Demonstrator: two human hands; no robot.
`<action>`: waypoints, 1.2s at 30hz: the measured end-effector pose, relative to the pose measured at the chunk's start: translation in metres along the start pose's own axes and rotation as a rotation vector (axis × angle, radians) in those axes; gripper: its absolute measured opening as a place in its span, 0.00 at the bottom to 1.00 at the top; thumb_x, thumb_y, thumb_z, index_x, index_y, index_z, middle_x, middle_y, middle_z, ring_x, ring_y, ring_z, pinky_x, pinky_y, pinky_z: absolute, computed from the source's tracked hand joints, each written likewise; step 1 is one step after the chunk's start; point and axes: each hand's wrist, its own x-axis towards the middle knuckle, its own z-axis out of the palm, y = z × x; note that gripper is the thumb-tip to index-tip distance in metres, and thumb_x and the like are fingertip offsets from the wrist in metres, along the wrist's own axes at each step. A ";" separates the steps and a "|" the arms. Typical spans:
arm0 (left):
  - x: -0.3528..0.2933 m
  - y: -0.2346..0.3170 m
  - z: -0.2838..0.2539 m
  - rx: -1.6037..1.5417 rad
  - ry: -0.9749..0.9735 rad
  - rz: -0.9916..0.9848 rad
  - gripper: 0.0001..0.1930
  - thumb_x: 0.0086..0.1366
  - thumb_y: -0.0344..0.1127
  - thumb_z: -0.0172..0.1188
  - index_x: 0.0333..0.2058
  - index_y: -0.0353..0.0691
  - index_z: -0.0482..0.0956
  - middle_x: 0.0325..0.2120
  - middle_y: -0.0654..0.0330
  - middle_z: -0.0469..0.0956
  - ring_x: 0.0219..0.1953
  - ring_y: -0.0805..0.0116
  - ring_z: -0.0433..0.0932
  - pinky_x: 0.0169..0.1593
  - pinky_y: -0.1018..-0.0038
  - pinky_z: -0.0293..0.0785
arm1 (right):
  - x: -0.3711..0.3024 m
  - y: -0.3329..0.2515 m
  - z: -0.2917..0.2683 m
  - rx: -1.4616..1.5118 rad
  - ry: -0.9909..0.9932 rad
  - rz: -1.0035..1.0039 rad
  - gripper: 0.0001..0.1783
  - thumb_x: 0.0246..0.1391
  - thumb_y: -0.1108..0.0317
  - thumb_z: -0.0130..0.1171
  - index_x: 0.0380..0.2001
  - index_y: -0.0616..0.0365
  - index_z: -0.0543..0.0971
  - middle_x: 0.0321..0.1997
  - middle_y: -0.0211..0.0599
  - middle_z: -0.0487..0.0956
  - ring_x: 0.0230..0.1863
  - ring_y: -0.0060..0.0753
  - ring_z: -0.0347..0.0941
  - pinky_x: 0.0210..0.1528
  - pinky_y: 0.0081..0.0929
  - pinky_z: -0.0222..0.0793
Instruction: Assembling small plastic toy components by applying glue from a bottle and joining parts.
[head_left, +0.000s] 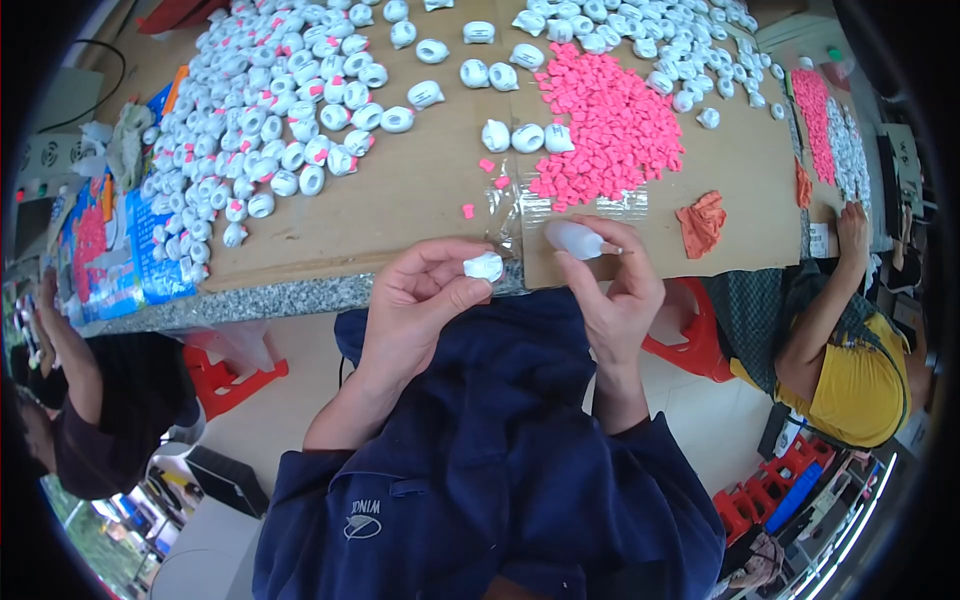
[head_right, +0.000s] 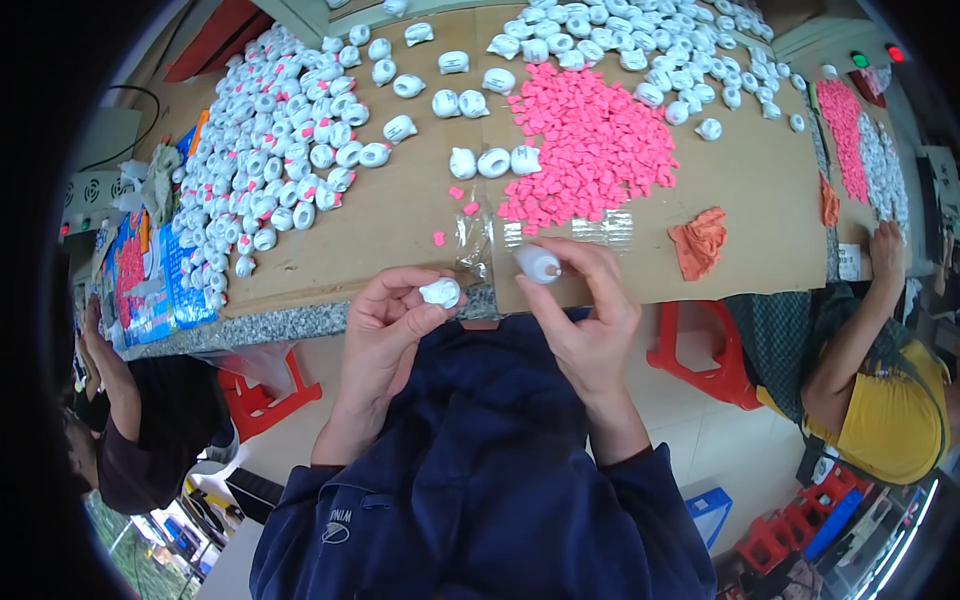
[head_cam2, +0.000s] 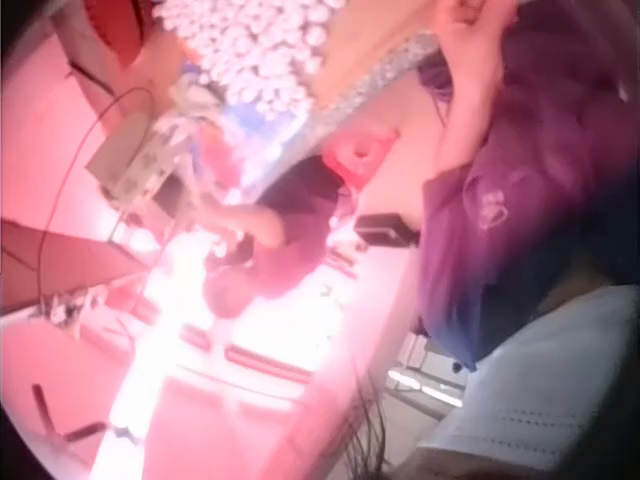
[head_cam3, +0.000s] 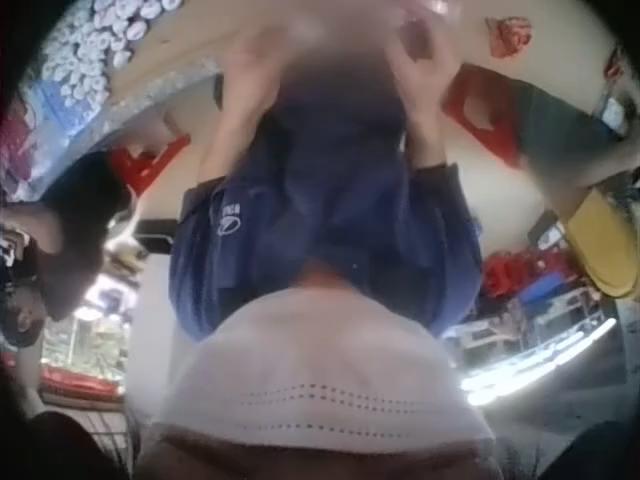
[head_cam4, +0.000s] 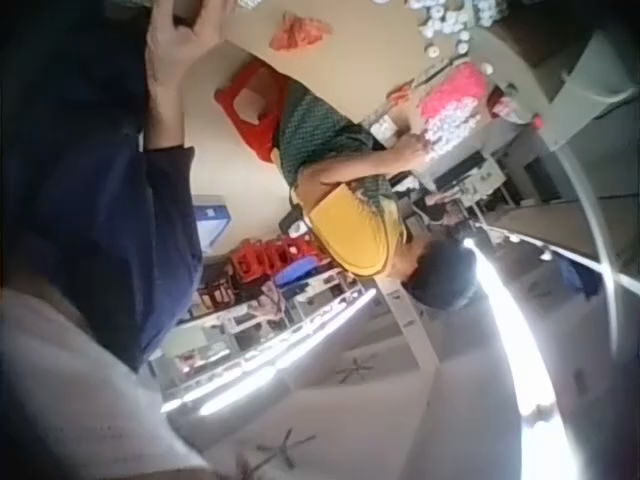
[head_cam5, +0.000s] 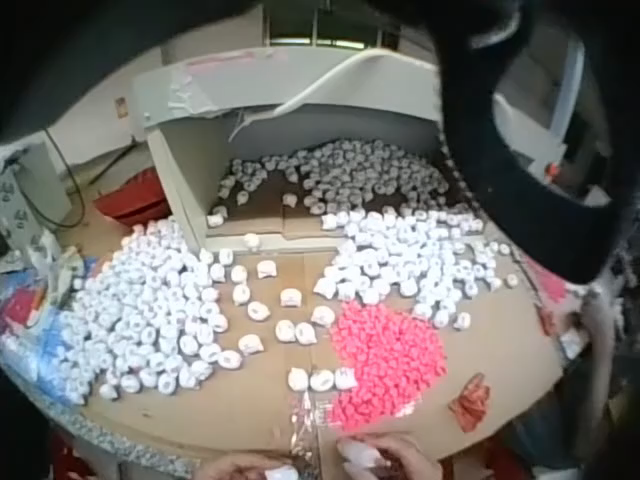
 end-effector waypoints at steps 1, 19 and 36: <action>-0.001 0.000 0.000 0.020 0.014 -0.026 0.14 0.54 0.19 0.57 0.41 0.31 0.71 0.40 0.52 0.75 0.41 0.64 0.76 0.47 0.71 0.73 | 0.000 -0.001 0.002 0.038 -0.009 0.002 0.20 0.39 0.83 0.61 0.40 0.64 0.73 0.40 0.38 0.76 0.43 0.28 0.70 0.47 0.23 0.63; 0.000 -0.006 0.006 0.012 -0.067 -0.039 0.14 0.56 0.18 0.56 0.43 0.29 0.72 0.39 0.55 0.76 0.42 0.70 0.76 0.47 0.76 0.72 | 0.043 -0.002 -0.027 -0.483 0.006 0.054 0.05 0.42 0.74 0.61 0.25 0.62 0.78 0.26 0.35 0.75 0.35 0.32 0.68 0.38 0.26 0.64; -0.003 -0.016 0.021 0.244 -0.141 0.088 0.15 0.54 0.17 0.57 0.42 0.29 0.72 0.37 0.56 0.76 0.41 0.71 0.76 0.47 0.77 0.73 | -0.014 -0.033 -0.015 0.077 -0.226 0.206 0.06 0.41 0.81 0.61 0.27 0.65 0.76 0.27 0.34 0.76 0.29 0.21 0.70 0.34 0.17 0.65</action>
